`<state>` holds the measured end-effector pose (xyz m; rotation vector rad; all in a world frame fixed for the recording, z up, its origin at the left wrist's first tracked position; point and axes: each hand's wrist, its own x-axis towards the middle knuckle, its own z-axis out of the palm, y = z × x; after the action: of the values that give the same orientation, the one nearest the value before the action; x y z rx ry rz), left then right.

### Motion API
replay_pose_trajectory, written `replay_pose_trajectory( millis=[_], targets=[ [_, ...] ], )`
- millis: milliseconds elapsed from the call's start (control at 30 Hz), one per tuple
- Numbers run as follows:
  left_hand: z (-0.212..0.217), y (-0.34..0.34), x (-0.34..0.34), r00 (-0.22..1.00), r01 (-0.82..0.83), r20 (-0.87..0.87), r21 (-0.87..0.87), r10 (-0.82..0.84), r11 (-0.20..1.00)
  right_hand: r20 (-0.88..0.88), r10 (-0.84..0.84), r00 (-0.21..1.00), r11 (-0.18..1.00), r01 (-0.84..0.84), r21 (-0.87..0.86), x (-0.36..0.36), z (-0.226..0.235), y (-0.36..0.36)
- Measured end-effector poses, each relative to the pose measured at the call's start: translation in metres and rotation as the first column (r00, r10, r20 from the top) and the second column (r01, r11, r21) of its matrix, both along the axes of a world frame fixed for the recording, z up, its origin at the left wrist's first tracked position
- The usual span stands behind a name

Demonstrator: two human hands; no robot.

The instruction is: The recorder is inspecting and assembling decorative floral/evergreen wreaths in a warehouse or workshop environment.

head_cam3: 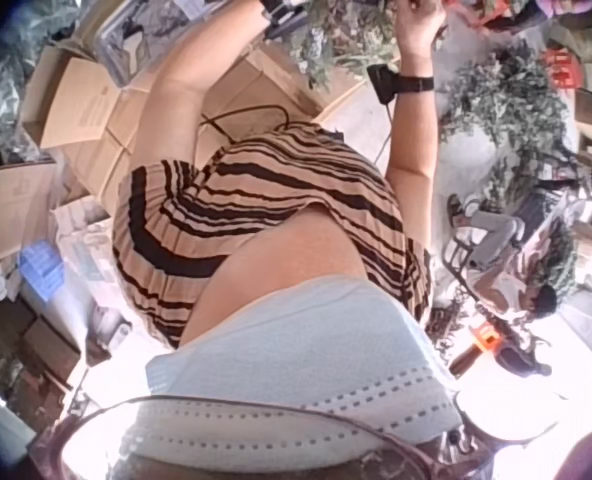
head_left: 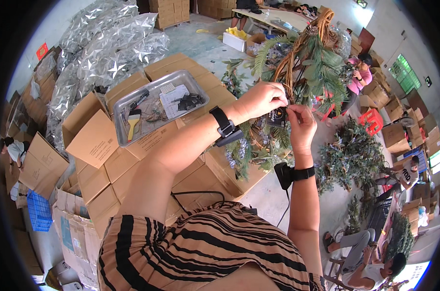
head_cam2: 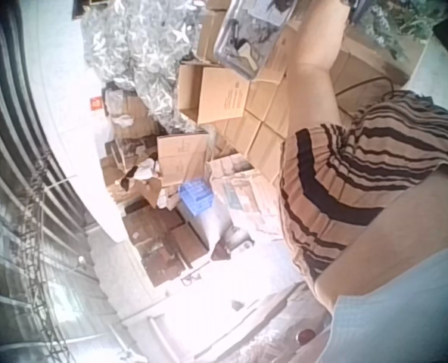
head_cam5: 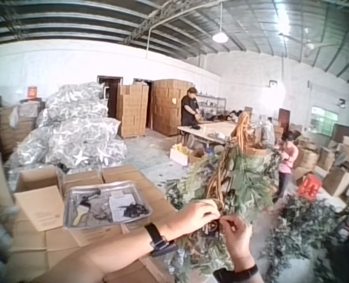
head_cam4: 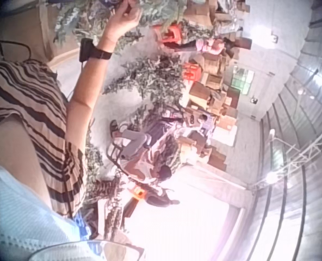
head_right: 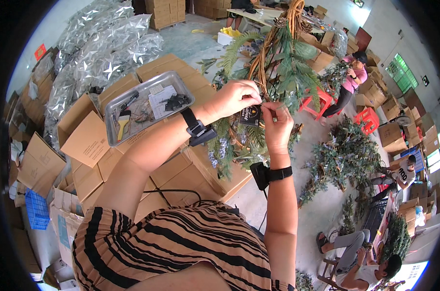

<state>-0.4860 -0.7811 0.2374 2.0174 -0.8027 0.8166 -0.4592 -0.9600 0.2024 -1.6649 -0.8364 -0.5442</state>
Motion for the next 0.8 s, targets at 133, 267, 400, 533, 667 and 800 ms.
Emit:
replay_pose_trajectory(
  millis=[133,267,400,533,667,800],
  targets=[
    [0.001,-0.001,-0.002,1.000,-0.004,0.005,0.006,0.004,1.000,0.003,0.000,1.000,1.000,0.000,0.007,-0.001,0.000,0.000],
    [0.001,-0.001,-0.001,1.000,-0.019,0.004,0.031,0.019,0.999,-0.001,0.011,1.000,1.000,-0.011,0.014,-0.004,0.002,0.001],
    [0.002,-0.004,-0.003,0.999,-0.033,0.024,0.071,0.031,0.997,0.007,-0.006,1.000,1.000,0.006,-0.015,-0.007,0.007,-0.001],
    [0.000,-0.006,-0.002,0.999,-0.042,0.034,0.090,0.039,0.995,0.022,-0.001,1.000,0.999,0.002,-0.040,-0.007,0.011,-0.003],
    [-0.002,-0.008,-0.004,0.996,-0.074,0.062,0.095,0.068,0.993,0.011,-0.016,1.000,0.996,0.016,-0.082,-0.008,0.013,-0.002],
    [-0.004,-0.016,-0.005,0.995,-0.052,0.086,0.055,0.047,0.997,0.118,-0.068,0.991,0.985,0.086,-0.151,-0.005,0.010,-0.002]
  ],
)
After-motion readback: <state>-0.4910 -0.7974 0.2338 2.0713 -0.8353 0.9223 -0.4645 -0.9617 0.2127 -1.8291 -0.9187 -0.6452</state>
